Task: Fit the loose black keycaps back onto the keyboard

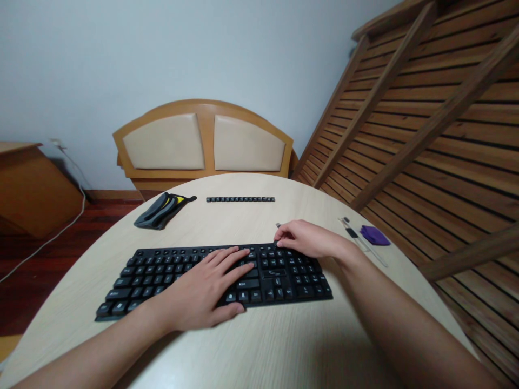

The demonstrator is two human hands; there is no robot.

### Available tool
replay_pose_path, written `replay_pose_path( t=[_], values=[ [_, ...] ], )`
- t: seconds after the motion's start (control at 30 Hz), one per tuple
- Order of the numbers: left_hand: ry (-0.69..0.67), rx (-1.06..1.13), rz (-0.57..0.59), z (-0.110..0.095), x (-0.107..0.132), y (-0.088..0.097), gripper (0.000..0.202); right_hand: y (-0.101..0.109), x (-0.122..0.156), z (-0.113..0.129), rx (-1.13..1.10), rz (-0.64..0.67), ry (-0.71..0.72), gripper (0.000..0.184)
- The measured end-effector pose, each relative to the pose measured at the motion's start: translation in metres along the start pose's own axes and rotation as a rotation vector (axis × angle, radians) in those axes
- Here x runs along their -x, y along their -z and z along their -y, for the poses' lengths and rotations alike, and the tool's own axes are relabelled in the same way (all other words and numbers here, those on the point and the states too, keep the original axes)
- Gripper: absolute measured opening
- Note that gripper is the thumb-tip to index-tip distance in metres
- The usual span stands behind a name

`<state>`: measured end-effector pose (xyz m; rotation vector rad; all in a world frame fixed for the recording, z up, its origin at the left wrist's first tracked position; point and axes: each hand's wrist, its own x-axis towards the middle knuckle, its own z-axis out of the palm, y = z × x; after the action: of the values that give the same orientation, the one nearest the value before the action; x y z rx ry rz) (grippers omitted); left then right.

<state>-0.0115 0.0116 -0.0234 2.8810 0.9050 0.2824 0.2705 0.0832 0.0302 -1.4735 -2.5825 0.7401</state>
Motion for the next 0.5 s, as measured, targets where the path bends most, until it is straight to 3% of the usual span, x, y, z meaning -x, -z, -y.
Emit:
replay_pose_path(
  t=[0.5],
  values=[
    [-0.001,-0.004,0.003,0.0,0.001,-0.001,0.07,-0.004,0.004,0.012,0.228,-0.071,-0.04,0.016]
  ],
)
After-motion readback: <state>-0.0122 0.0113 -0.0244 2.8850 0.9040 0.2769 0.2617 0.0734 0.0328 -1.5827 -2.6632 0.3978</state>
